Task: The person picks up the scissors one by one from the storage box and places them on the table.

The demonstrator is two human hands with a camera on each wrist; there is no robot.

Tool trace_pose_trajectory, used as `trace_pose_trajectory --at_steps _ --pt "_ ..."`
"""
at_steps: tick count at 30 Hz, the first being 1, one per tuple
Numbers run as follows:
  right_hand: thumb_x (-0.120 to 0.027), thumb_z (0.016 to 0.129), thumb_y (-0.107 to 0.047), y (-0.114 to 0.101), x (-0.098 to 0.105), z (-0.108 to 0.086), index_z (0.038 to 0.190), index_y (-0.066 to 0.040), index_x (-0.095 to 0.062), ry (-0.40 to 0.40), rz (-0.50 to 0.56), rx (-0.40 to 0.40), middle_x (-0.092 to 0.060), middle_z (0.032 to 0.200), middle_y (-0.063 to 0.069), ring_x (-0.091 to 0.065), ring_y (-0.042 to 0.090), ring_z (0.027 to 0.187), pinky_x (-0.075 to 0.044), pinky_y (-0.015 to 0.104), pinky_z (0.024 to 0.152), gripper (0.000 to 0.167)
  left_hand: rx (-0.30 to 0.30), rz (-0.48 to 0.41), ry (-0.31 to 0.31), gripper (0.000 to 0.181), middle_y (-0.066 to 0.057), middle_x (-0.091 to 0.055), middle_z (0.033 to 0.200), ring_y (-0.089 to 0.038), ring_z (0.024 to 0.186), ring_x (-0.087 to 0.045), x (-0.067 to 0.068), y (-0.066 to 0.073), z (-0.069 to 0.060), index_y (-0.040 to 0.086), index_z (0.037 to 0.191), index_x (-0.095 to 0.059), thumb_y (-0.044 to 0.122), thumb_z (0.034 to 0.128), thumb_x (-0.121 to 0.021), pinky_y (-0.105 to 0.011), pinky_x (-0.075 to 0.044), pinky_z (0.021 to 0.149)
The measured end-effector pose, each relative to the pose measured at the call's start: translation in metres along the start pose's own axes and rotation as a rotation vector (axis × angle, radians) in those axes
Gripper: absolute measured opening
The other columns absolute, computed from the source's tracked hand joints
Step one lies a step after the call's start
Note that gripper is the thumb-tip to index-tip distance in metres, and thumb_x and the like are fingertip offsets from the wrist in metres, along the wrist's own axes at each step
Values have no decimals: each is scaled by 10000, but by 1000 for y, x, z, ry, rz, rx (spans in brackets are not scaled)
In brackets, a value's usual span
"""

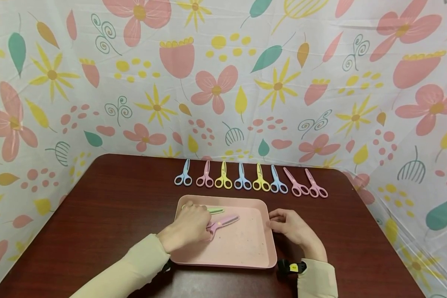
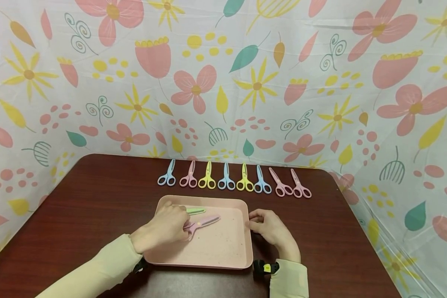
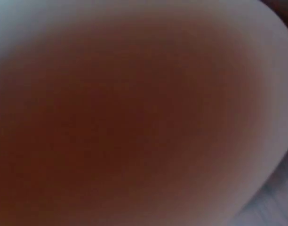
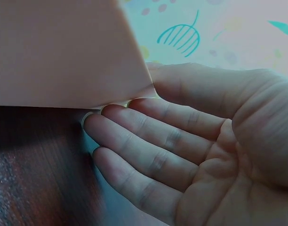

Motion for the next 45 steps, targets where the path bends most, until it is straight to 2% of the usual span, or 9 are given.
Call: trace_pose_trajectory --at_steps 7,11,13,18,25,30,34,39,45 --pt "-691 901 -88 -1 0 0 1108 67 -643 -2 -3 5 -695 972 148 -667 220 842 -543 379 756 263 -34 -56 121 324 133 -412 581 -95 530 -387 12 -1 1 256 558 -484 315 757 -732 -366 -317 682" --pt "-691 902 -92 -1 0 0 1110 70 -639 -5 -6 16 -695 974 150 -665 220 842 -543 374 755 268 -24 -86 216 205 145 -535 697 -88 619 -472 23 -5 3 270 635 -607 339 777 -737 -324 -314 667" --pt "-688 904 -89 -1 0 0 1111 74 -637 -7 -4 18 -694 975 152 -665 223 845 -543 374 756 269 -15 -90 244 151 117 -610 796 -104 692 -538 28 -7 3 255 705 -681 367 779 -747 -311 -318 661" --pt "-685 906 -90 0 0 0 1121 80 -631 -6 -3 9 -692 978 150 -668 229 851 -543 378 757 280 -12 -97 276 165 48 -665 916 -138 793 -610 38 -13 4 223 809 -736 374 762 -785 -313 -336 683" --pt "-691 902 -94 2 0 1 1120 79 -632 -5 -3 7 -694 974 147 -668 224 847 -542 372 757 284 -3 -88 350 86 62 -650 834 -130 721 -587 56 -27 1 205 769 -724 245 722 -783 -318 -330 645" --pt "-693 898 -89 1 0 1 1120 78 -631 -2 0 5 -693 969 143 -666 222 847 -541 371 756 285 26 -112 383 148 55 -653 832 -121 737 -592 68 -39 -1 180 768 -732 283 705 -817 -337 -356 639" --pt "-692 899 -88 2 -1 1 1119 80 -630 -5 3 6 -692 970 145 -667 225 847 -544 373 755 284 77 -132 390 152 47 -666 861 -125 766 -622 78 -52 -2 184 754 -728 304 724 -815 -350 -374 674" --pt "-690 897 -84 2 0 2 1116 81 -630 -3 5 9 -692 966 145 -666 223 847 -543 361 751 281 123 -166 418 120 31 -658 863 -138 737 -614 88 -68 -6 156 760 -710 229 719 -796 -346 -351 663" --pt "-690 900 -91 1 0 1 1118 84 -629 -5 2 13 -694 972 152 -669 225 848 -543 365 752 285 135 -163 472 88 3 -667 845 -167 760 -625 94 -82 -9 129 774 -728 183 718 -768 -371 -375 672"
Point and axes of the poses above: each hand's wrist, its own z-axis towards the middle knuckle, its own x-axis out of the back of the hand, y = z × x, the point moved 10 cm from there along z, towards the middle knuckle
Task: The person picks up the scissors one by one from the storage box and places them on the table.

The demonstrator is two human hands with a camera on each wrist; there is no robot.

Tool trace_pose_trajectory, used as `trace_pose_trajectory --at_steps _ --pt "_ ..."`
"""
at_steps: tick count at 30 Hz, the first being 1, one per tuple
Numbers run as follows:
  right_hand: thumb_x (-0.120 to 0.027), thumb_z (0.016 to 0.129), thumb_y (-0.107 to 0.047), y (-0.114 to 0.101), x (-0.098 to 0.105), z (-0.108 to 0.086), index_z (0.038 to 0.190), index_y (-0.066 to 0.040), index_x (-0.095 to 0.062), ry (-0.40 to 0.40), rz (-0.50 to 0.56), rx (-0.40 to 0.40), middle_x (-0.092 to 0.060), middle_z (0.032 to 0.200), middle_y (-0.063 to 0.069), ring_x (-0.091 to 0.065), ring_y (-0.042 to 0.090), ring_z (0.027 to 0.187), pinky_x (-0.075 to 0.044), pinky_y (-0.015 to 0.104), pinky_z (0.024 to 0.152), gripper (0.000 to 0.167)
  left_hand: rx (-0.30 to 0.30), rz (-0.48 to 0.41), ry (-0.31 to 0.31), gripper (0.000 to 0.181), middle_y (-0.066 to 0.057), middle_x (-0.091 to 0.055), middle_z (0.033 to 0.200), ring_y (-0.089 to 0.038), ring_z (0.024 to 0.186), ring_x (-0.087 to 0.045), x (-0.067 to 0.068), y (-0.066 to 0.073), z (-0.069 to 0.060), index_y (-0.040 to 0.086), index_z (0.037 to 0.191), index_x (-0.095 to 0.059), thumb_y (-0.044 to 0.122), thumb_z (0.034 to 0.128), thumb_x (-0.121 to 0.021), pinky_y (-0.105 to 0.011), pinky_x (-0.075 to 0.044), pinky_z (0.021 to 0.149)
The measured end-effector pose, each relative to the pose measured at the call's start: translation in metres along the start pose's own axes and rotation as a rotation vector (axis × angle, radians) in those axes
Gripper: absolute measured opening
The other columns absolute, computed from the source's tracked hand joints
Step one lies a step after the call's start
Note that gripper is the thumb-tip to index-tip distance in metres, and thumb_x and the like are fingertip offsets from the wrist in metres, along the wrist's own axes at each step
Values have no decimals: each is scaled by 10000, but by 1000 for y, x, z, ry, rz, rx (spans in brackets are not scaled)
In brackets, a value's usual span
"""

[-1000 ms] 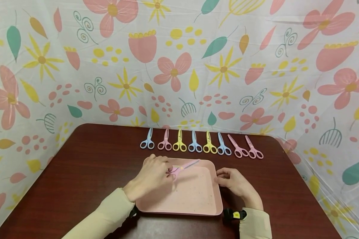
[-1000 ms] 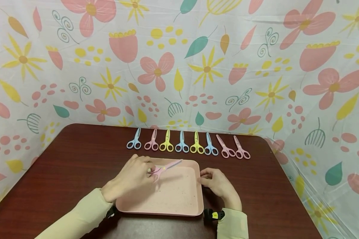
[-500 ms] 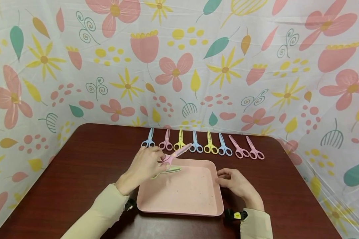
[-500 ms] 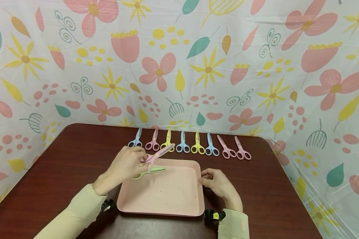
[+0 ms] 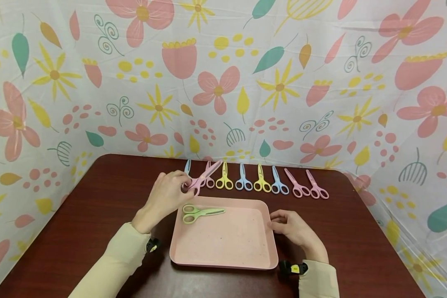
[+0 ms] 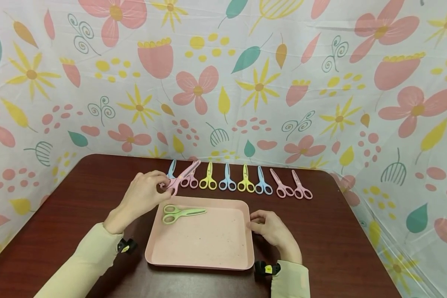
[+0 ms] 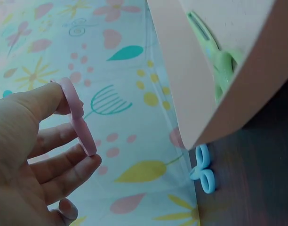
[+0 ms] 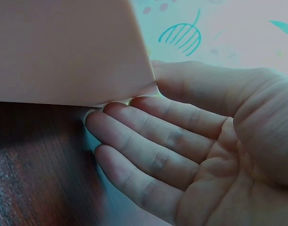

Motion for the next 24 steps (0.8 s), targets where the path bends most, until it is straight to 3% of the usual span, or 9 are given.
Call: trace_pose_trajectory --at_steps 4,11,17,24 --pt "-691 903 -97 0 0 0 1123 83 -628 -2 -1 -4 -693 978 155 -670 229 851 -544 378 758 291 10 5 10 85 -13 -675 863 -179 770 -631 1 -8 2 120 763 -724 181 721 -765 -384 -385 680" --pt "-688 903 -90 1 -1 0 1125 89 -621 -7 11 -6 -691 975 154 -668 222 848 -544 384 760 293 78 18 6 79 -13 -662 844 -184 744 -595 1 -24 4 126 749 -718 196 746 -755 -389 -386 679" --pt "-684 910 -100 -1 -2 1 1123 83 -628 -17 15 3 -693 984 159 -670 224 855 -543 386 767 286 146 32 -10 142 -29 -675 866 -208 749 -605 -3 -45 1 97 806 -746 210 736 -795 -430 -420 715" --pt "-695 901 -101 0 -1 0 1118 89 -627 -16 22 0 -697 971 150 -671 220 851 -544 387 762 296 208 30 -3 140 -45 -654 801 -208 650 -566 -7 -70 -3 110 741 -721 216 725 -812 -466 -432 708"
Point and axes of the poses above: each hand's wrist, its own z-axis towards the middle knuckle, its own x-axis out of the back of the hand, y = z × x, the point moved 10 cm from there along z, towards the middle knuckle
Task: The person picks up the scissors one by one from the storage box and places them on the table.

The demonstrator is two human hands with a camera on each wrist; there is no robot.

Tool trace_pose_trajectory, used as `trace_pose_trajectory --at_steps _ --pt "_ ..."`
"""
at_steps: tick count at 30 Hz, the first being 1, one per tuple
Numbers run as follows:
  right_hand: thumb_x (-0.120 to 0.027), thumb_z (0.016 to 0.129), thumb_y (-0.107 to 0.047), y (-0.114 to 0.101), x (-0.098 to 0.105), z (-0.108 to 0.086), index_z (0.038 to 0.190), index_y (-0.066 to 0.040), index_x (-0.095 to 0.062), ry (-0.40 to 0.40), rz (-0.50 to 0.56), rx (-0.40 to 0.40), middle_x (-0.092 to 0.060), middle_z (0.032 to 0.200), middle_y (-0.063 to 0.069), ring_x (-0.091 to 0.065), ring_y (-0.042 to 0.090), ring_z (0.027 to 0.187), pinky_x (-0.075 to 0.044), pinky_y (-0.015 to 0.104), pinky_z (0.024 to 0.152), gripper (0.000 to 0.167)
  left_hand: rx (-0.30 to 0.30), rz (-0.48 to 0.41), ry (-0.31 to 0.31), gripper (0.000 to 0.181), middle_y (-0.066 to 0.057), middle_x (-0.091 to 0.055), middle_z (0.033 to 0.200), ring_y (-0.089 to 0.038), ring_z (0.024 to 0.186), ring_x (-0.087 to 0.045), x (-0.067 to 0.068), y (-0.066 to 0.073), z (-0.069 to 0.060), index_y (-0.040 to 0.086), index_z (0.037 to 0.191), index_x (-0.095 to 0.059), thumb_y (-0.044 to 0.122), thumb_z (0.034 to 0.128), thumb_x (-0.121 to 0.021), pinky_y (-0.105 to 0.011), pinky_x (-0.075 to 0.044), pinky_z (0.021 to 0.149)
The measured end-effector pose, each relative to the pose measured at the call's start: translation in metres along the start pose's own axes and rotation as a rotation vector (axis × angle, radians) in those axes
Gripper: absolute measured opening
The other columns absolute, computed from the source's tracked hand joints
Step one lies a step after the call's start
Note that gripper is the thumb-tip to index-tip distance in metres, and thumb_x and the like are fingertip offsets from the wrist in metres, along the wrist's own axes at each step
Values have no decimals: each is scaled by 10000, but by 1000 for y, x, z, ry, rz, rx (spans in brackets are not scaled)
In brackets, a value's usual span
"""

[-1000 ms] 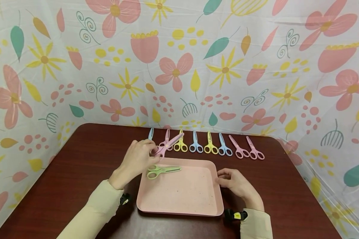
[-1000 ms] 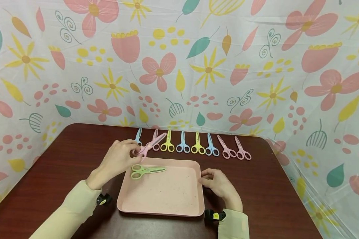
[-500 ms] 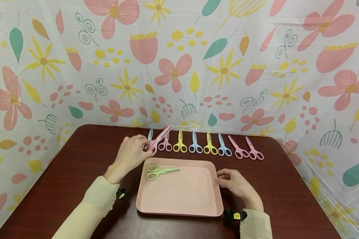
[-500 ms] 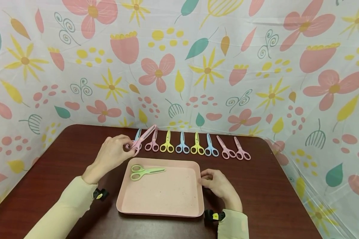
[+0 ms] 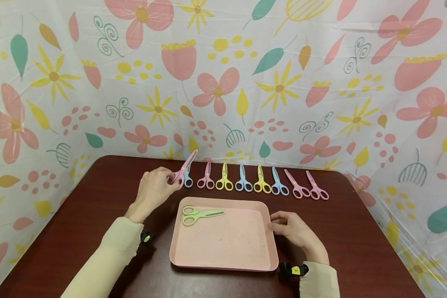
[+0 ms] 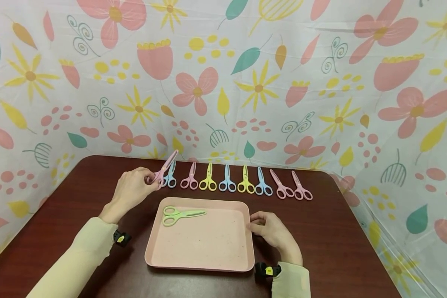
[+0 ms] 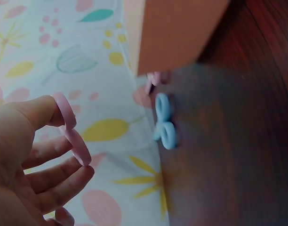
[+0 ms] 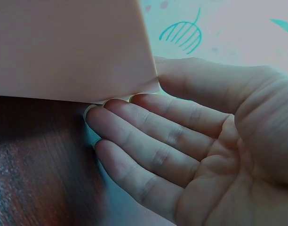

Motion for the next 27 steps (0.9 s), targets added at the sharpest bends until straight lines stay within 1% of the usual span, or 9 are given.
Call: trace_pose_trajectory --at_steps 5,9,14,17,22,27 --pt "-696 899 -105 1 0 -1 1116 88 -629 6 2 1 -702 959 140 -669 210 839 -543 376 746 297 61 14 -24 144 -44 -644 768 -230 623 -552 -5 -19 2 126 734 -723 241 732 -810 -468 -436 673" --pt "-695 901 -106 0 -1 -2 1116 86 -631 2 6 6 -702 962 141 -670 210 842 -543 368 746 295 111 28 -55 150 -9 -597 692 -227 579 -521 -11 -37 2 137 726 -713 264 761 -784 -446 -408 631" --pt "-693 898 -94 -1 -1 -1 1110 91 -627 1 12 16 -702 965 149 -673 216 853 -545 366 747 289 176 30 -119 153 25 -559 625 -213 575 -512 -20 -58 3 141 732 -699 270 794 -752 -440 -347 663" --pt "-689 897 -85 -1 0 -1 1106 95 -625 2 10 21 -702 962 151 -672 218 852 -545 362 747 283 208 27 -155 163 29 -558 602 -214 578 -513 -26 -67 4 135 736 -696 275 807 -739 -443 -339 676" --pt "-684 902 -83 -1 0 -1 1107 100 -622 0 10 26 -701 957 151 -669 205 843 -545 350 735 282 256 27 -186 205 28 -548 558 -228 594 -526 -33 -81 5 142 693 -687 298 818 -733 -467 -356 699" --pt "-683 902 -79 -4 0 -3 1109 114 -615 -7 16 41 -698 961 167 -669 213 842 -546 370 736 291 312 37 -231 262 19 -541 543 -245 609 -534 -45 -93 4 155 648 -666 333 833 -715 -495 -372 728"
Point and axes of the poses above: each hand's wrist, its own z-axis towards the middle knuckle, its own x-axis out of the back of the hand, y = z × x, the point moved 10 cm from there along z, towards the middle knuckle
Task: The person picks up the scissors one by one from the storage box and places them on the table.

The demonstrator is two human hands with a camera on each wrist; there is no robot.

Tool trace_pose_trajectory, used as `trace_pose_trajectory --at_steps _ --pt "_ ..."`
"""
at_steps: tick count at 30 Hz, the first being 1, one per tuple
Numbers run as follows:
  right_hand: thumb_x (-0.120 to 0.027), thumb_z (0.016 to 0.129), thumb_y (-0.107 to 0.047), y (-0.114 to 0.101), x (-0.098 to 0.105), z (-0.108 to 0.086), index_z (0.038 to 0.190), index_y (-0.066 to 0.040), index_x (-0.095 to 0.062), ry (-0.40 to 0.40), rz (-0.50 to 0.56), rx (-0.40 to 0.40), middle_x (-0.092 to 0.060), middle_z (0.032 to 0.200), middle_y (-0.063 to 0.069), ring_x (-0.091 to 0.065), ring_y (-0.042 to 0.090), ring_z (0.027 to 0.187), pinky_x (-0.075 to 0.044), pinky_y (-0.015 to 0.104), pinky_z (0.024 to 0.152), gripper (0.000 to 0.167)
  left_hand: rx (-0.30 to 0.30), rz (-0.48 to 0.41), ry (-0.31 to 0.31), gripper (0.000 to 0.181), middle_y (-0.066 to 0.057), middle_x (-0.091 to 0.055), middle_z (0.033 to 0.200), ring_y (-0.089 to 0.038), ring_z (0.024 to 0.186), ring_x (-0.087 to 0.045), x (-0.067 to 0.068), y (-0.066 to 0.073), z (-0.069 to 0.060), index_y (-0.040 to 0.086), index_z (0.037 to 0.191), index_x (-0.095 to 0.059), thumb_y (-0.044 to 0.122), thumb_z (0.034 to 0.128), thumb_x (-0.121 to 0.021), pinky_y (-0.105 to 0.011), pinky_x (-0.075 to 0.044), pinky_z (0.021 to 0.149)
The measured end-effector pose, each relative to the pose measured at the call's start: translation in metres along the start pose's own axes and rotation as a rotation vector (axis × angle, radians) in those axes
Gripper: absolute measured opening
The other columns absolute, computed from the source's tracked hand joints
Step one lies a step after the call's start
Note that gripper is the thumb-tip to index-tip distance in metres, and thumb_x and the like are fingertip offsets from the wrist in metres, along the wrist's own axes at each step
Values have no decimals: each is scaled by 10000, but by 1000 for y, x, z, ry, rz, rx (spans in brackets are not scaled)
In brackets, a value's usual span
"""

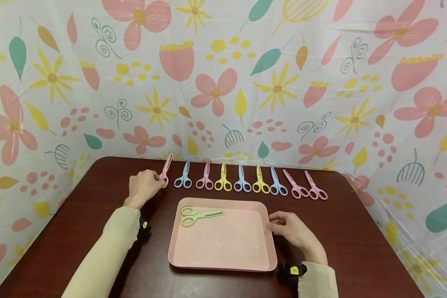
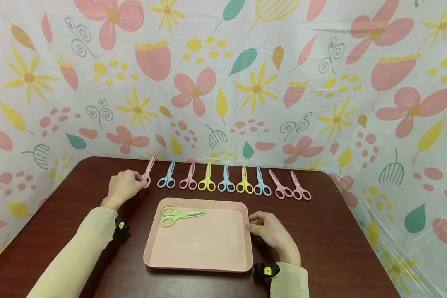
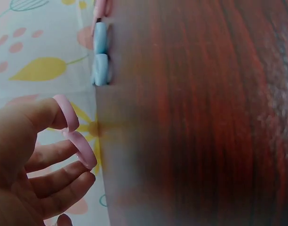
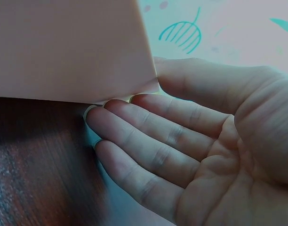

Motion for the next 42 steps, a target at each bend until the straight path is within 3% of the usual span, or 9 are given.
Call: trace_pose_trajectory --at_steps 11,23,34,42 --pt "-684 904 -86 4 1 2 1109 96 -628 1 -5 -14 -697 964 153 -671 225 853 -545 371 756 279 80 42 -56 366 -43 -517 574 -273 638 -541 -11 -8 13 131 564 -577 346 821 -724 -520 -401 739" --pt "-676 909 -84 4 1 2 1116 101 -621 -3 3 -10 -693 970 156 -668 229 860 -544 368 760 283 113 84 -80 390 -70 -531 612 -284 649 -559 -22 -10 10 119 557 -541 345 819 -721 -511 -426 716" --pt "-684 905 -90 4 1 2 1113 98 -629 -1 16 -15 -697 972 160 -670 227 858 -545 387 767 285 85 117 -66 399 -92 -552 672 -321 714 -592 -24 -8 10 124 547 -536 352 813 -725 -537 -442 717" --pt "-681 907 -90 4 1 1 1114 97 -626 0 8 -17 -694 971 157 -667 226 854 -543 387 766 284 70 116 -61 307 -160 -551 830 -401 843 -574 -22 -5 6 101 621 -565 292 840 -663 -555 -452 700"
Point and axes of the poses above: each hand's wrist, its own z-axis towards the middle knuckle, its own x-axis out of the back of the hand, y = z × x, the point moved 10 cm from there along z, towards the middle knuckle
